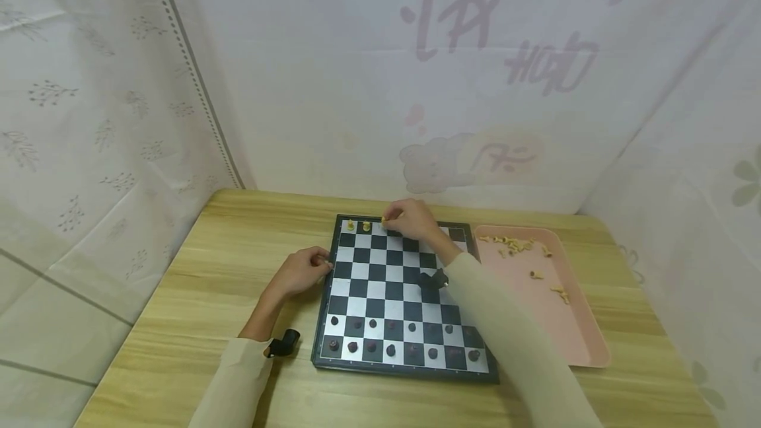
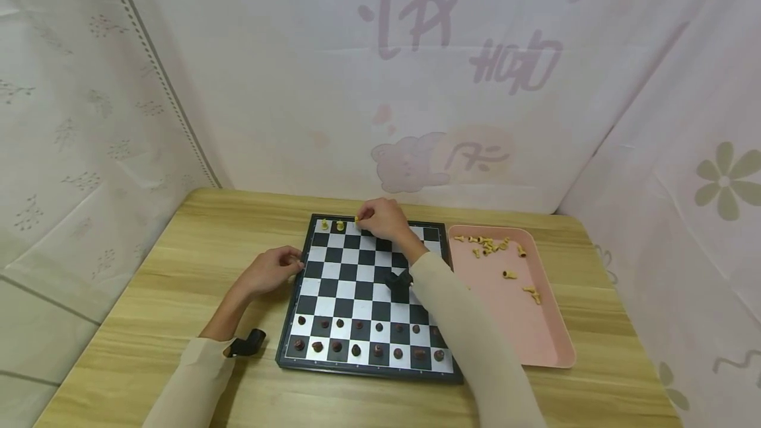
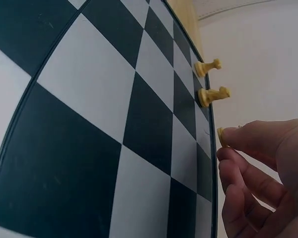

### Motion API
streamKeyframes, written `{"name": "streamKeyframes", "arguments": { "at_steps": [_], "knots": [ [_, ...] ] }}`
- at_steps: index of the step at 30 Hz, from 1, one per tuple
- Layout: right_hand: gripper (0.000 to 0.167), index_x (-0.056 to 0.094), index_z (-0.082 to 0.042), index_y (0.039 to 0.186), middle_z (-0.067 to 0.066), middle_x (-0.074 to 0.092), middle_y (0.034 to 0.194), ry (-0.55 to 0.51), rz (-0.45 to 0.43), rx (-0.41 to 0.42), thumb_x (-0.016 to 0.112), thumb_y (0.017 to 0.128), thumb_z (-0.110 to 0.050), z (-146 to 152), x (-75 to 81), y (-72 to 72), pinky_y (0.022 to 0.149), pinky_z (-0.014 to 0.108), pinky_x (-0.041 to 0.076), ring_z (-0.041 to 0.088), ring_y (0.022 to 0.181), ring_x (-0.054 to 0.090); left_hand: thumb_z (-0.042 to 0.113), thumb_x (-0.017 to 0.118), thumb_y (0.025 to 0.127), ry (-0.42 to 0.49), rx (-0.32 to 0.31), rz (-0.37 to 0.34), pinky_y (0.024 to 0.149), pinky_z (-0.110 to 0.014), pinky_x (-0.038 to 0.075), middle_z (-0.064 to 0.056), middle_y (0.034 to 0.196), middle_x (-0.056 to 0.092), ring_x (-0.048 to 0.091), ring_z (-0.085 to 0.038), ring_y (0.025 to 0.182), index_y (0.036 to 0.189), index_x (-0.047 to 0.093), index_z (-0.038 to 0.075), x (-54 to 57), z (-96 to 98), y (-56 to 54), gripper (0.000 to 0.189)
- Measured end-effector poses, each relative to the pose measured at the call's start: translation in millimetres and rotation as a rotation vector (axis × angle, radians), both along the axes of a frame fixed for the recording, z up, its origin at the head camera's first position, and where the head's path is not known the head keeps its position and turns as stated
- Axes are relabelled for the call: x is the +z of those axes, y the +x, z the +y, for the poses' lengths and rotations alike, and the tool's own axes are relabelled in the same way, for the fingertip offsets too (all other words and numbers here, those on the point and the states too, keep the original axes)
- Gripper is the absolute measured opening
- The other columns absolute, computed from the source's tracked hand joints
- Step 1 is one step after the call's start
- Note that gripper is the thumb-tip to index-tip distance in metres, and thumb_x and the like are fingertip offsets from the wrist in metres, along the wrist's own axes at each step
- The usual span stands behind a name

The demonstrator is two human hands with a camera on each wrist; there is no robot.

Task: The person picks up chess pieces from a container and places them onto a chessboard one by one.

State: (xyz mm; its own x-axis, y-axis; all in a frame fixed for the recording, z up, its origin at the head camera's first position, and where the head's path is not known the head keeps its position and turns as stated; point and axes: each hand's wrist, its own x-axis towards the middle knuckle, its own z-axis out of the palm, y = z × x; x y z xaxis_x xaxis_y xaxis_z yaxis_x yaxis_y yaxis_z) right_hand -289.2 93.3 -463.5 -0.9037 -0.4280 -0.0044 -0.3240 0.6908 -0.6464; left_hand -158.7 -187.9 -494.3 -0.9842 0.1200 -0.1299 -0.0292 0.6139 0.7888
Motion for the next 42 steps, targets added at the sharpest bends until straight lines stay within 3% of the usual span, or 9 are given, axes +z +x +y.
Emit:
{"name": "streamKeyframes", "arguments": {
  "at_steps": [16, 29, 42],
  "knots": [
    [0.008, 0.082, -0.011, 0.104, 0.002, 0.081, 0.103, 0.053, 0.019, 0.046, 0.082, 0.099, -0.016, -7.2, -9.2, -6.9, 0.088, 0.043, 0.056, 0.023, 0.096, 0.072, 0.017, 0.070, 0.104, -0.016, 0.002, -0.002, 0.067, -0.032, 0.046, -0.006, 0.096, 0.074, 0.061, -0.019, 0.075, 0.129, 0.072, -0.004, 1.9, 1.8, -1.7, 0.033],
    [0.006, 0.082, -0.011, 0.102, 0.001, 0.081, 0.099, 0.069, 0.016, 0.058, 0.082, 0.097, -0.014, -5.9, -9.3, -7.2, 0.080, 0.038, 0.055, 0.021, 0.089, 0.070, 0.016, 0.070, 0.104, -0.002, 0.002, -0.009, 0.066, -0.032, 0.045, -0.005, 0.094, 0.073, 0.060, -0.018, 0.074, 0.127, 0.072, -0.004, 3.1, 1.7, 1.0, 0.032],
    [0.023, 0.079, -0.008, 0.118, 0.004, 0.079, 0.105, 0.089, -0.029, 0.045, 0.082, 0.096, -0.015, 6.5, -2.7, -4.0, 0.090, 0.044, 0.057, 0.023, 0.096, 0.071, 0.017, 0.069, 0.104, -0.008, 0.003, -0.018, 0.067, -0.032, 0.046, -0.007, 0.096, 0.074, 0.061, -0.019, 0.076, 0.129, 0.071, -0.005, 5.1, 2.2, 2.2, 0.034]
  ]
}}
